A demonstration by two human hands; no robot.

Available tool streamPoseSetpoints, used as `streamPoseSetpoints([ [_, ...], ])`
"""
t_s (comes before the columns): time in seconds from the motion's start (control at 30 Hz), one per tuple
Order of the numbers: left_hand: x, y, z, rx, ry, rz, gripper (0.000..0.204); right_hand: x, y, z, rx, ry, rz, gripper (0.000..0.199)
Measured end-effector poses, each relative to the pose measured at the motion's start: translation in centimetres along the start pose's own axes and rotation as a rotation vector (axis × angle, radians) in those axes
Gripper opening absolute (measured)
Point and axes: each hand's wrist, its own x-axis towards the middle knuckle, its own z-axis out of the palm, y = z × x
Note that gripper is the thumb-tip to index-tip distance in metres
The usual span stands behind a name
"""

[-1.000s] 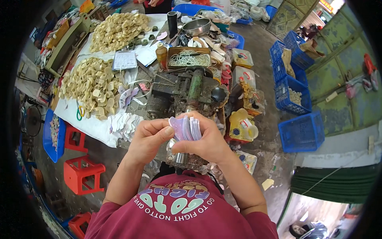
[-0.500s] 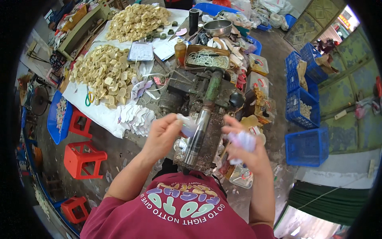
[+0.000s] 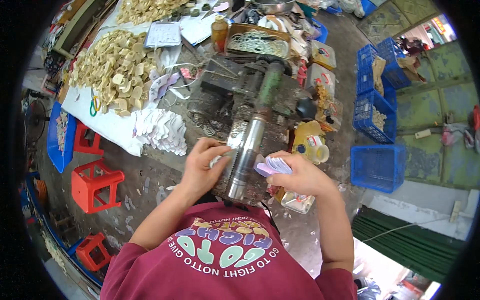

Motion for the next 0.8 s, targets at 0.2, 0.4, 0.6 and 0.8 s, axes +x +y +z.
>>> streamPoseSetpoints([
  [0.2,-0.1,-2.1,-0.3,-0.091,0.125,-0.074,0.010,0.5,-0.6,0.9,0.193,0.153,-0.138,0.047],
  [0.4,1.2,-12.5,-12.2,0.100,0.561,-0.353,0.003,-0.5,0.3,2.6,0.475,0.283,-0.372,0.066],
  [0.6,-1.0,-22.6,-19.3,0.790,0.128,-0.050,0.011,0.6,-1.8,4.7,0.478,0.355,-0.300,0.066],
  [0.8,-0.7,-13.3,-11.4,0.380,0.320,-0.080,0.026,1.4,-4.0,6.4,0.201,0.400,-0.289,0.059],
])
